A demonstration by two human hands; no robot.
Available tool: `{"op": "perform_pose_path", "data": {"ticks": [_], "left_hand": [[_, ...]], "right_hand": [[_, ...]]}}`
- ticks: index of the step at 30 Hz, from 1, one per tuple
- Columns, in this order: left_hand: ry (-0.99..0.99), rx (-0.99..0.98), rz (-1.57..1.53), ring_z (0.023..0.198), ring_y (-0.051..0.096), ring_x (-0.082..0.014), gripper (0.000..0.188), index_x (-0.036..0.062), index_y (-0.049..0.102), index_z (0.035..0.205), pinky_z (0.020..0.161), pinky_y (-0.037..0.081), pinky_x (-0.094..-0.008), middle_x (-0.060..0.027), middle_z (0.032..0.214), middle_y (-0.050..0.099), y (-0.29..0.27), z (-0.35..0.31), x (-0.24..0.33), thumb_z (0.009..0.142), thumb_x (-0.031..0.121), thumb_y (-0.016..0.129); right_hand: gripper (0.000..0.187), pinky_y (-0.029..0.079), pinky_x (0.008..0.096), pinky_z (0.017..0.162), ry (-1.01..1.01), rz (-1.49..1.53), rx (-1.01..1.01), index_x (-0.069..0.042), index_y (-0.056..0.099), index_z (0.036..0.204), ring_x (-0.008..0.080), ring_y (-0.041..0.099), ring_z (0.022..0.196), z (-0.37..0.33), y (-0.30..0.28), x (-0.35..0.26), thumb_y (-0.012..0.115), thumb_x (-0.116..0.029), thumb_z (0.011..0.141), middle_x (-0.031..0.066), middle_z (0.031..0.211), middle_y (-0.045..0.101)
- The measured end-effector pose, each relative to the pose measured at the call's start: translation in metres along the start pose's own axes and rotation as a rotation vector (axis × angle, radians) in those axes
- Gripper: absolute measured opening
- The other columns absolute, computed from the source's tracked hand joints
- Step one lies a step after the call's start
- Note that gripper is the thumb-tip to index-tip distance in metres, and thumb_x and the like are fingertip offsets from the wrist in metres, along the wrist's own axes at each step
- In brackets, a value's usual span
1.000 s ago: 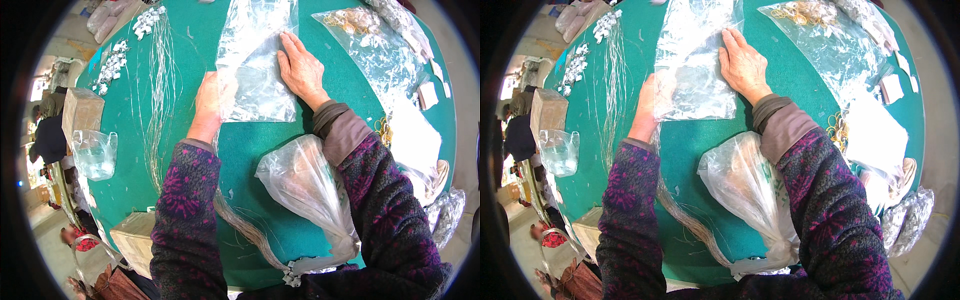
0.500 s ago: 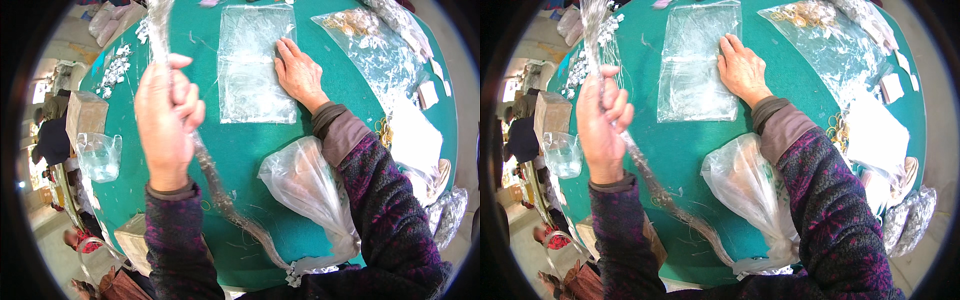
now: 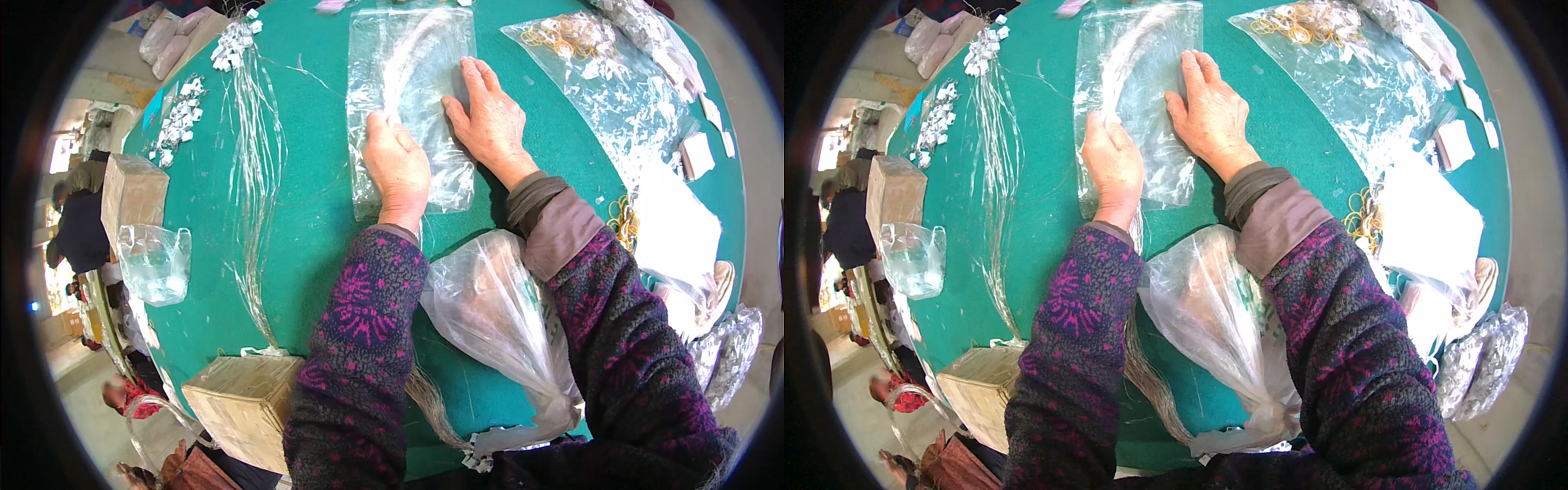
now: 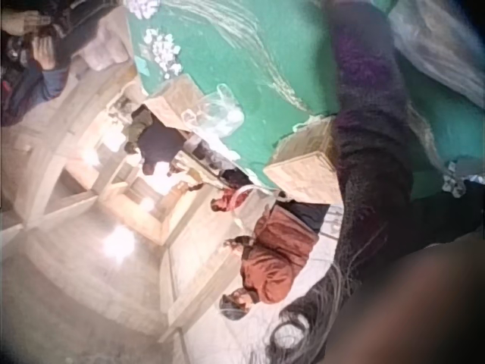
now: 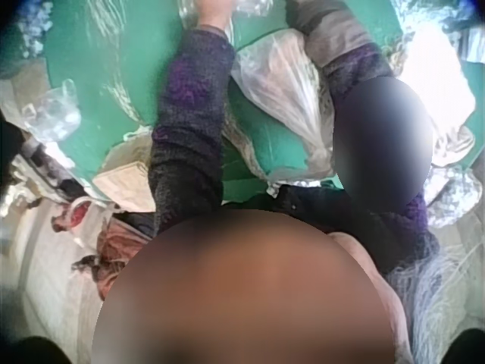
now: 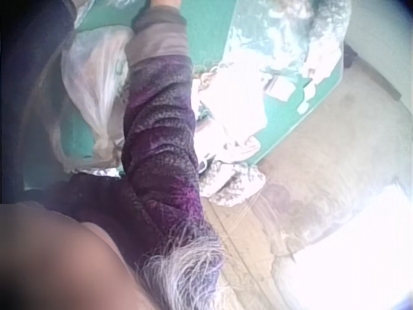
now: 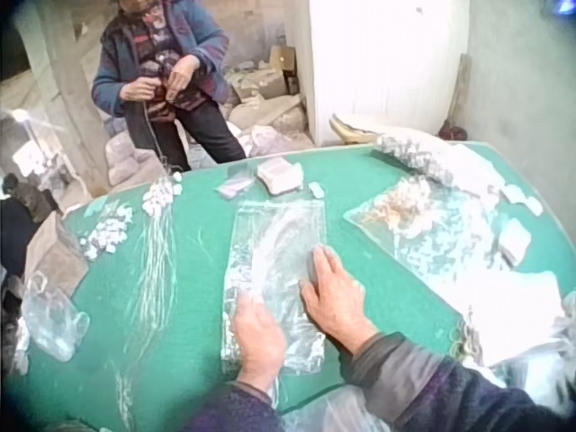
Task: The person gathers and aligns bundles of thin wires, secures them with rubber bands, and places the bundles into plastic bags. The person also handles small white plastic components on the table and organizes the finished wire bundles.
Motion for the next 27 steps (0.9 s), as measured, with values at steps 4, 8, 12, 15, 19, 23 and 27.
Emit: {"op": "perform_pose_path", "data": {"ticks": [4,8,12,15,19,23,27], "left_hand": [[0.022,0.125,0.071,0.077,0.062,-0.0433,0.011,0.0003,0.053,0.099,0.068,0.046,-0.0498,-0.0243,0.081,0.062,-0.010,0.006,0.003,0.090,0.006,0.049],[-0.033,0.022,0.355,0.079,0.062,-0.0445,0.010,0.0015,0.050,0.096,0.069,0.047,-0.0525,-0.0236,0.085,0.063,-0.009,0.009,0.000,0.087,0.006,0.052],[-0.003,0.003,0.452,0.082,0.063,-0.0426,0.010,0.0032,0.051,0.096,0.071,0.049,-0.0515,-0.0207,0.092,0.063,-0.001,0.007,-0.001,0.086,0.006,0.052],[-0.031,0.064,0.438,0.083,0.063,-0.0411,0.016,0.0036,0.053,0.103,0.071,0.050,-0.0506,-0.0194,0.094,0.063,0.000,0.007,-0.005,0.087,0.008,0.054],[0.026,0.131,0.468,0.086,0.063,-0.0378,0.033,0.0052,0.054,0.119,0.072,0.050,-0.0482,-0.0174,0.095,0.063,0.003,0.004,-0.006,0.087,0.010,0.056],[0.060,0.075,0.551,0.084,0.063,-0.0359,0.032,0.0109,0.060,0.120,0.070,0.049,-0.0482,-0.0138,0.089,0.063,0.006,0.004,-0.006,0.089,0.013,0.054],[0.074,-0.070,0.597,0.087,0.063,-0.0355,0.038,0.0129,0.058,0.126,0.071,0.049,-0.0478,-0.0162,0.092,0.060,0.005,0.008,-0.004,0.088,0.012,0.054]], "right_hand": [[0.068,0.052,0.0479,0.078,0.023,-0.077,-0.021,-0.001,0.038,0.136,0.0397,0.064,0.093,0.003,-0.006,0.001,0.066,-0.033,0.083,0.0235,0.129,0.048],[0.067,0.052,0.0492,0.072,0.073,-0.153,-0.087,0.003,0.041,0.126,0.0433,0.064,0.084,0.011,-0.014,0.004,0.069,-0.039,0.082,0.0267,0.117,0.053],[0.058,0.052,0.0494,0.072,0.189,-0.149,-0.231,0.004,0.051,0.114,0.0424,0.065,0.085,0.017,-0.015,0.009,0.070,-0.039,0.081,0.0253,0.099,0.063],[0.046,0.052,0.0488,0.073,0.227,-0.095,-0.297,0.004,0.059,0.101,0.0405,0.066,0.086,0.019,-0.014,0.012,0.070,-0.035,0.079,0.0241,0.090,0.066],[0.033,0.052,0.0443,0.070,0.313,0.138,-0.313,0.004,0.063,0.090,0.0365,0.066,0.080,0.021,-0.015,0.019,0.064,-0.027,0.078,0.0217,0.082,0.067],[0.026,0.049,0.0347,0.062,0.456,0.606,-0.263,0.004,0.063,0.088,0.0223,0.064,0.069,0.018,-0.006,0.020,0.060,-0.020,0.078,0.0126,0.069,0.064],[0.023,0.044,0.0271,0.055,0.316,0.917,-0.096,0.006,0.060,0.091,0.0078,0.055,0.064,0.012,0.000,0.011,0.059,-0.015,0.081,0.0045,0.067,0.059]]}}
Point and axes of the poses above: each hand's wrist, its own z-axis towards the middle knuckle, its own y-axis out of the palm, x = y × z, the point moved 3 cm from there along z, towards the middle knuckle
